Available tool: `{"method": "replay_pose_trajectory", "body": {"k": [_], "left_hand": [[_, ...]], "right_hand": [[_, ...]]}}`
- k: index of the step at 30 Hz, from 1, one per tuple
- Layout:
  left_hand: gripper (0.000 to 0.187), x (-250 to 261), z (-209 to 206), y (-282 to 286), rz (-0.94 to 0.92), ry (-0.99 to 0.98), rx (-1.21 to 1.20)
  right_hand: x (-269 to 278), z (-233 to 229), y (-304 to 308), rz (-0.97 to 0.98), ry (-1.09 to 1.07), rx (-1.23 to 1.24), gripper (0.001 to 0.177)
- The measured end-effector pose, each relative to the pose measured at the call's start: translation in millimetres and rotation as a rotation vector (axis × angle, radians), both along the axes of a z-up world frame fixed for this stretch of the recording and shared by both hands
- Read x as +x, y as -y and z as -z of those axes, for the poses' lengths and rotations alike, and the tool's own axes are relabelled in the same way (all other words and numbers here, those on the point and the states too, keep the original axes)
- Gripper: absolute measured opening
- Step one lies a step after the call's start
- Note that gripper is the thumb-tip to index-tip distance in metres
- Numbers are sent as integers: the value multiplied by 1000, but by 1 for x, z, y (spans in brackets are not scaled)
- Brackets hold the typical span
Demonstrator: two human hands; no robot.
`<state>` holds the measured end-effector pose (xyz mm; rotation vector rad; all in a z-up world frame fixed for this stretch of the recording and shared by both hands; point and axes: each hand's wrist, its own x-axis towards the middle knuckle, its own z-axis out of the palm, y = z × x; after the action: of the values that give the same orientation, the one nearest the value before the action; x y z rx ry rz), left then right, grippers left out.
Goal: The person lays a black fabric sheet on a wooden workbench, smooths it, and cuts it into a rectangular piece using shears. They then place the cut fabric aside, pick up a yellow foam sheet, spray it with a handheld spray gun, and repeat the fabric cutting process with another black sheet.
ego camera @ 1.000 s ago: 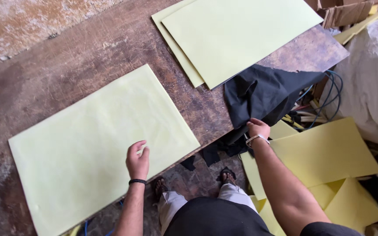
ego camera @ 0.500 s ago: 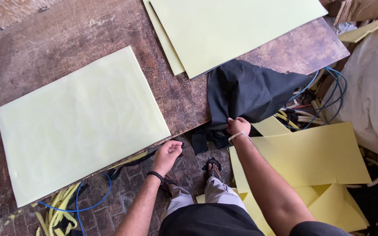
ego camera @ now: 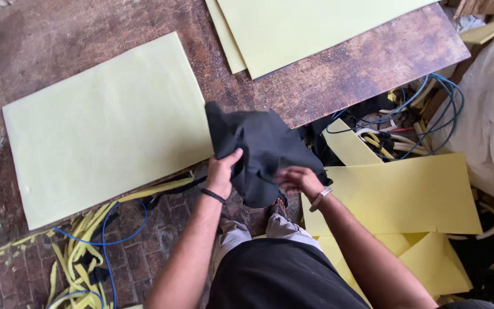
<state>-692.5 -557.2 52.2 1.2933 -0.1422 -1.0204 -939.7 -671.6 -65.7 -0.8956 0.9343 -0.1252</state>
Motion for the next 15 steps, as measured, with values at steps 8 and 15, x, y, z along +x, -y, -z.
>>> {"method": "replay_pose_trajectory", "body": {"k": [8, 15], "left_hand": [[59, 71, -100, -142, -262, -132, -339], [67, 135, -131, -297, -546, 59, -456]], "right_hand": [[27, 125, 39, 17, -376, -365, 127], [108, 90, 33, -366, -51, -355, 67]]}}
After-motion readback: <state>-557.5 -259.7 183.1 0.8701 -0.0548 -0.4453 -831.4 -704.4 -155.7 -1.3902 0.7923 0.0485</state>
